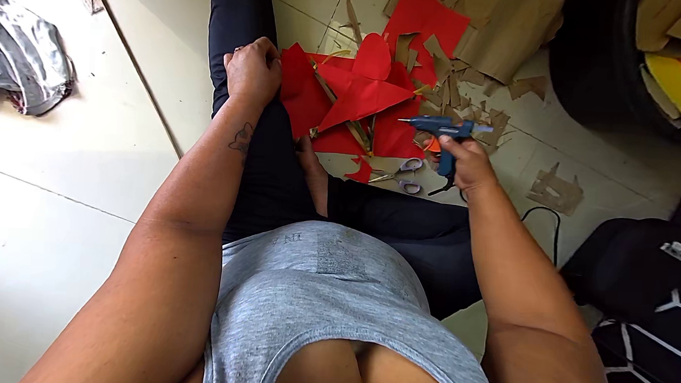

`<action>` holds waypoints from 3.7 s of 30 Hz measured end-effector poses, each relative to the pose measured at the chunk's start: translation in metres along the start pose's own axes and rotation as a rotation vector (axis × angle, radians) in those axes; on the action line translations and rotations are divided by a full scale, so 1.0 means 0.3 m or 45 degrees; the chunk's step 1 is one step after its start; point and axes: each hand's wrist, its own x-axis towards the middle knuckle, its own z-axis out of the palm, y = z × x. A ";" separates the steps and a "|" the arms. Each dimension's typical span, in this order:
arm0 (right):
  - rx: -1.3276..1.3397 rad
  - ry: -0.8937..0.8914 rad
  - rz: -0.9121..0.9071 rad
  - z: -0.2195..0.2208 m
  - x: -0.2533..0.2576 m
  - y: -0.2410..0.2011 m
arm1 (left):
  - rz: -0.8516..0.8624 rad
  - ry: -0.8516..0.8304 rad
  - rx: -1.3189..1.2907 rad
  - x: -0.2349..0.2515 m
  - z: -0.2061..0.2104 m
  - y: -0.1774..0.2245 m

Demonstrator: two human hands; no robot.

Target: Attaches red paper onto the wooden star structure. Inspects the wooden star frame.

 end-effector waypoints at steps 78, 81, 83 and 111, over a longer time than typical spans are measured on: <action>-0.201 -0.228 -0.069 0.336 0.110 0.038 | 0.685 -0.344 0.217 -0.063 0.389 0.232; -0.276 -0.235 -0.040 0.339 0.108 0.028 | 0.663 -0.328 0.184 -0.064 0.381 0.235; -0.315 -0.240 -0.023 0.340 0.106 0.019 | 0.649 -0.322 0.145 -0.065 0.370 0.236; 0.253 0.081 0.114 0.372 0.122 0.037 | 0.503 -0.423 -0.196 -0.056 0.330 0.176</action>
